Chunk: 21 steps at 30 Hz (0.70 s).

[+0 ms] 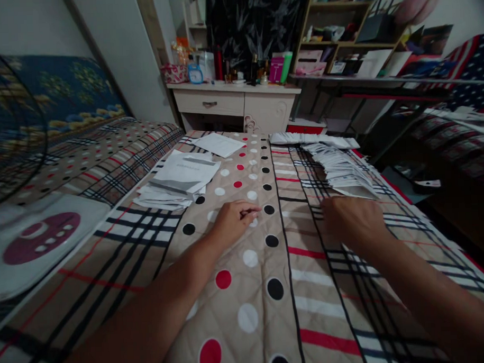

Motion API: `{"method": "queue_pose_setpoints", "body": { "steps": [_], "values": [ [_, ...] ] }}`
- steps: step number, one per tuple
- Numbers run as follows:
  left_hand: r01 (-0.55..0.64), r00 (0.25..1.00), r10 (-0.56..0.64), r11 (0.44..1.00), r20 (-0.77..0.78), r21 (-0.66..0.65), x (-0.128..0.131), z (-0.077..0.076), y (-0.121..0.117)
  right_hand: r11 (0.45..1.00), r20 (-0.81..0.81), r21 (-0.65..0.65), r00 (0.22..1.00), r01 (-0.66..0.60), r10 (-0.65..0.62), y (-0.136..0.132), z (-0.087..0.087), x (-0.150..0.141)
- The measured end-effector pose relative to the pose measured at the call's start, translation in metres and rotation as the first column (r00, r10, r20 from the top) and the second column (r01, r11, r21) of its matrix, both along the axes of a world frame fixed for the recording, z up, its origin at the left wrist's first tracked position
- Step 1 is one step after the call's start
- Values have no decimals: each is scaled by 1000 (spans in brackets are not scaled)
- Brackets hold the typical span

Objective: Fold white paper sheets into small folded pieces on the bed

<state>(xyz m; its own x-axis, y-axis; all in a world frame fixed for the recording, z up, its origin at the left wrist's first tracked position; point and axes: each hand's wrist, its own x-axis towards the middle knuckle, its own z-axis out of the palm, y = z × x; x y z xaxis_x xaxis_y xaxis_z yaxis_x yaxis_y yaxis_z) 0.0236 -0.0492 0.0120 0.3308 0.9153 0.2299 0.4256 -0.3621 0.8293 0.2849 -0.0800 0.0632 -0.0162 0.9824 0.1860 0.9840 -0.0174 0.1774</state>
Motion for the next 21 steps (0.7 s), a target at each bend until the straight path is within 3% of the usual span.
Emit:
{"method": "queue_pose_setpoints", "body": {
  "steps": [3, 5, 7, 10, 13, 15, 18, 21],
  "values": [
    [-1, 999, 2, 1000, 32, -27, 0, 0, 1, 976, -148, -14, 966, -215, 211, -4, 2, -58],
    [-34, 998, 35, 999, 43, -31, -1, 0, 3, 920, -323, 37, 866, -390, 380, -5, -7, -89],
    [-98, 995, 98, 995, 36, 5, -6, 1, 5, 895, -436, 122, 787, -430, 438, -2, -21, -108],
    [-268, 961, 276, 945, -18, 187, -18, 8, 9, 871, -538, 212, 691, -444, 483, 4, -40, -113],
    [-451, 819, 556, 775, -140, 442, -31, 21, 11, 850, -618, 239, 602, -469, 506, 8, -48, -106],
    [-489, 704, 673, 692, -229, 532, -39, 30, 11, 842, -645, 248, 567, -478, 512, 9, -48, -103],
    [-485, 588, 730, 663, -348, 571, -49, 37, 12, 849, -665, 248, 555, -467, 500, 9, -48, -102],
    [-491, 529, 736, 672, -423, 554, -62, 35, 20, 850, -670, 253, 549, -462, 499, 9, -48, -103]
  ]
}}
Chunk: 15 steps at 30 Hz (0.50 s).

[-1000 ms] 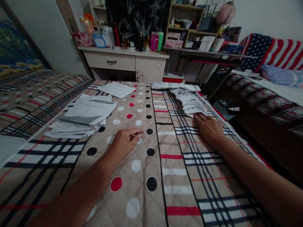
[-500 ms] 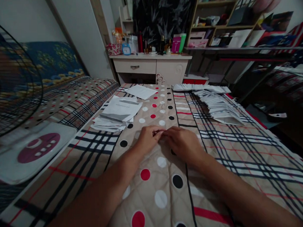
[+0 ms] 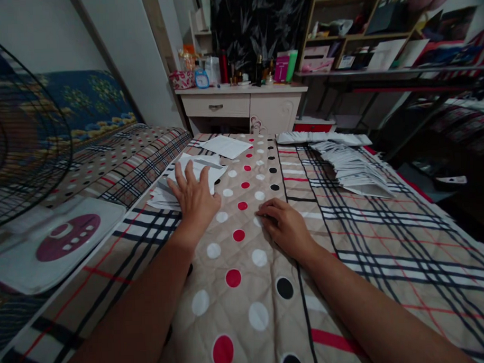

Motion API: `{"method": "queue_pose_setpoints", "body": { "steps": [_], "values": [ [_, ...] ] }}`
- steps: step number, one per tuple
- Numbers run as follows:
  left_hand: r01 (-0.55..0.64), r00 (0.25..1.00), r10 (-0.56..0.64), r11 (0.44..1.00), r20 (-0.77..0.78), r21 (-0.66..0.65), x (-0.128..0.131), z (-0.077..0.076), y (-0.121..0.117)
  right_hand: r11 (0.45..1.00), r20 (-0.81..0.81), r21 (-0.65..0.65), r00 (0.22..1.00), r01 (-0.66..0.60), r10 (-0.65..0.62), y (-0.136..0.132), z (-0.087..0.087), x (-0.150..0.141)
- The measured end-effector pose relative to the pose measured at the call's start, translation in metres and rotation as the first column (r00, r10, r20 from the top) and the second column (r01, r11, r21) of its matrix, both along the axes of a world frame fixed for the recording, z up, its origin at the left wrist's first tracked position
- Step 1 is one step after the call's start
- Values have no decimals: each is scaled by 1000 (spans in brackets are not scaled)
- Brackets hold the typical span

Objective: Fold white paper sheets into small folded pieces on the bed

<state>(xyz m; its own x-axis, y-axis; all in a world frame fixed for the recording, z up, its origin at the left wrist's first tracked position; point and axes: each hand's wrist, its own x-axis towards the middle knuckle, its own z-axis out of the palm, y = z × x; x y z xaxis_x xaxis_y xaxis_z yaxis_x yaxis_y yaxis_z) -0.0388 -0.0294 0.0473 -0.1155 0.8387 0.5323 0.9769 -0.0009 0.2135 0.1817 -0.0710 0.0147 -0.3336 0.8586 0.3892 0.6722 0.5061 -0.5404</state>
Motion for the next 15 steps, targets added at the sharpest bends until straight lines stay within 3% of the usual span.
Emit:
{"method": "queue_pose_setpoints", "body": {
  "steps": [3, 6, 11, 15],
  "values": [
    [-54, 998, 56, 993, 22, -101, -18, -4, 13, 1000, -11, 3, 1000, 0, 0, 0, -1, 0],
    [15, 983, 44, 948, 180, -317, -37, -4, 25, 1000, -12, -11, 1000, 2, -3, 0, 0, 0],
    [45, 981, 30, 925, 191, -378, -61, -1, 33, 1000, -16, -13, 1000, 1, -2, -1, 1, 0],
    [140, 987, -96, 901, 125, -411, -72, -3, 35, 1000, -31, -7, 1000, -1, 0, -1, 0, 1]
  ]
}}
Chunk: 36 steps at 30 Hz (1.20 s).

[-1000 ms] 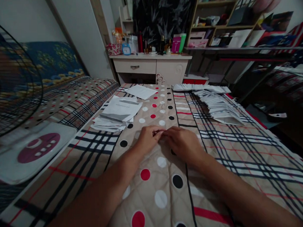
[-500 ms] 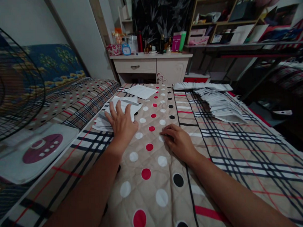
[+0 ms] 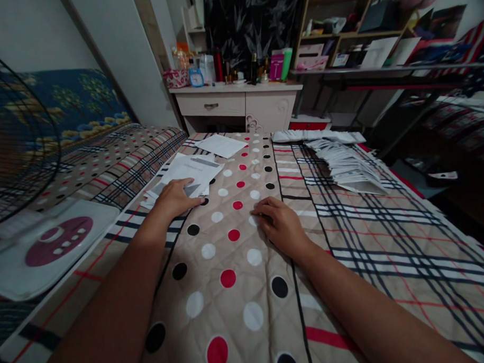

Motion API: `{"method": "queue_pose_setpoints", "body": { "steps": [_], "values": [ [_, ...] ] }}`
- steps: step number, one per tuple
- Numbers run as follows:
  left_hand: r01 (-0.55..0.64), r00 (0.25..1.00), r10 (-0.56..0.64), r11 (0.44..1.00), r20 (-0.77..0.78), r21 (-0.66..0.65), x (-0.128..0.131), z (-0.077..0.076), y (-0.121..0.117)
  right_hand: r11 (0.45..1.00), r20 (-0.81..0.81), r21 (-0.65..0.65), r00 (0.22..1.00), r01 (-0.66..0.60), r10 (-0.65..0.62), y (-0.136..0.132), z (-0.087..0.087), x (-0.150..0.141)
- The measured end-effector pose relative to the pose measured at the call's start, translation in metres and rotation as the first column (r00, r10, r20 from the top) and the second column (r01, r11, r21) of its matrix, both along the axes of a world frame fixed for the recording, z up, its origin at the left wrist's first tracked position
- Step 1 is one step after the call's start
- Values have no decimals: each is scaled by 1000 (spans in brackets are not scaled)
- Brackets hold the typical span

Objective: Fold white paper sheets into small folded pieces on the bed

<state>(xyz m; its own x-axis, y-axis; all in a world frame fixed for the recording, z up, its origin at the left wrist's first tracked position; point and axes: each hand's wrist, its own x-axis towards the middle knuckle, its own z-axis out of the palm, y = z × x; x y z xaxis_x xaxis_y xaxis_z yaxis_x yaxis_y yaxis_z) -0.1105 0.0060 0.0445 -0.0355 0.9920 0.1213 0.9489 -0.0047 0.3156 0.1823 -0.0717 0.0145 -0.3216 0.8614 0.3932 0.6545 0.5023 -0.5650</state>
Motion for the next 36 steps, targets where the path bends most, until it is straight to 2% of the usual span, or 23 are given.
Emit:
{"method": "queue_pose_setpoints", "body": {
  "steps": [6, 13, 19, 22, 23, 25, 27, 28, 29, 30, 31, 32, 34, 35, 36],
  "values": [
    [-4, 1000, 0, 991, -28, -134, -4, 3, 3, 1000, -19, -13, 1000, -7, 7, 1, 0, 0],
    [-30, 1000, 29, 991, -7, -128, -7, 6, 3, 999, -42, -38, 999, -4, 2, 2, -3, 1],
    [44, 981, -16, 990, 195, -137, -24, 14, 5, 999, -64, -41, 998, -13, 10, 3, -3, 1],
    [37, 962, 0, 991, 272, -131, -33, 15, 5, 999, -75, -43, 997, -11, 7, 3, -3, 1],
    [-7, 955, 42, 993, 293, -120, -34, 15, 5, 999, -78, -43, 997, -9, 6, 3, -3, 1],
    [-172, 931, 184, 983, 317, -66, -32, 17, 3, 999, -81, -44, 997, -11, 7, 2, -3, 1],
    [-366, 867, 328, 930, 374, 32, -23, 23, 1, 999, -96, -50, 995, -11, 7, 2, -3, 1],
    [-413, 844, 353, 908, 404, 70, -15, 28, -1, 998, -113, -55, 994, -10, 4, 2, -2, 1],
    [-459, 744, 324, 884, 584, 94, -4, 32, -4, 998, -141, -62, 990, -7, -2, 2, -2, 1],
    [-468, 573, 257, 882, 778, 53, 9, 36, -7, 997, -183, -75, 983, 2, -16, 2, -1, 0],
    [-386, 385, 159, 922, 909, 2, 23, 40, -10, 995, -248, -100, 968, 14, -38, 2, -1, 0],
    [-305, 205, 35, 952, 978, 30, 39, 41, -13, 991, -333, -137, 941, 14, -59, 1, 0, 0],
    [-141, -123, -80, 988, 989, 63, 71, 39, -21, 974, -535, -223, 839, -32, -95, 1, -1, 0],
    [-61, -217, -72, 996, 974, 60, 85, 34, -26, 967, -625, -248, 773, -60, -112, 2, -1, 1],
    [-12, -262, -38, 999, 964, 36, 98, 28, -31, 964, -698, -255, 705, -78, -128, 3, -2, 1]
  ]
}}
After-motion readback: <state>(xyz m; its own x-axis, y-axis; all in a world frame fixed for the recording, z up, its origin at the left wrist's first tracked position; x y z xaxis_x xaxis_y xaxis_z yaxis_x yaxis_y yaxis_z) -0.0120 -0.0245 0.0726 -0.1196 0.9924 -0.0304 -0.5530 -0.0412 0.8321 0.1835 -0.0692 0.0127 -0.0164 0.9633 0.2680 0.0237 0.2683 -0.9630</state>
